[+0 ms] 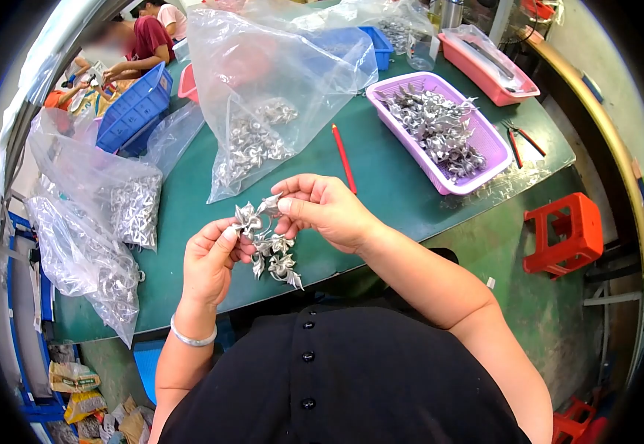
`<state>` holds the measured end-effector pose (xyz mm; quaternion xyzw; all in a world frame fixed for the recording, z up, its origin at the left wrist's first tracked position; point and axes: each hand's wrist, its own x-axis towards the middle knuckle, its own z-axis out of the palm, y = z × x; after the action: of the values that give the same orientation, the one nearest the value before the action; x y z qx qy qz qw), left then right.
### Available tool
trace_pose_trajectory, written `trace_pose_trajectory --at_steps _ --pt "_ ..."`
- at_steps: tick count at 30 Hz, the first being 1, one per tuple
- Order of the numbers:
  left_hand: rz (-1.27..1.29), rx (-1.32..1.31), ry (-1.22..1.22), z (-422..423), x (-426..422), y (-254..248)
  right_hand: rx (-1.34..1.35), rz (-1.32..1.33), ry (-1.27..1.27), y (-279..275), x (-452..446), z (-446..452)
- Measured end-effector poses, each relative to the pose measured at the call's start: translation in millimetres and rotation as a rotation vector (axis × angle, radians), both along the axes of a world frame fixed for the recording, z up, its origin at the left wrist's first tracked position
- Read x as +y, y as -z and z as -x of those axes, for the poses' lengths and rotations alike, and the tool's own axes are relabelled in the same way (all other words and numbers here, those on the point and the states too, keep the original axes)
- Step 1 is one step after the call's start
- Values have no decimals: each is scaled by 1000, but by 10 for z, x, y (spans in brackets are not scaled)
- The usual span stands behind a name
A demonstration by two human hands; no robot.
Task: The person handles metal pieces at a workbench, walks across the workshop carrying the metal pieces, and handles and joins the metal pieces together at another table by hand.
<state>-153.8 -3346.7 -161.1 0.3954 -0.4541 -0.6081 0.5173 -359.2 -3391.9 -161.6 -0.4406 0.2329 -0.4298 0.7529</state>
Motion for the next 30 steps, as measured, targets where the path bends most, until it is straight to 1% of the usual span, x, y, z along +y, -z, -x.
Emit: trace_pose_trajectory --at_steps 19,28,30 --pt "10 26 -10 45 27 -7 -64 -37 -11 58 -16 19" --pt "52 -56 -25 73 37 -5 -87 -38 -10 86 -6 23" --pt "102 -81 -34 79 43 8 -87 -35 -9 87 -3 22"
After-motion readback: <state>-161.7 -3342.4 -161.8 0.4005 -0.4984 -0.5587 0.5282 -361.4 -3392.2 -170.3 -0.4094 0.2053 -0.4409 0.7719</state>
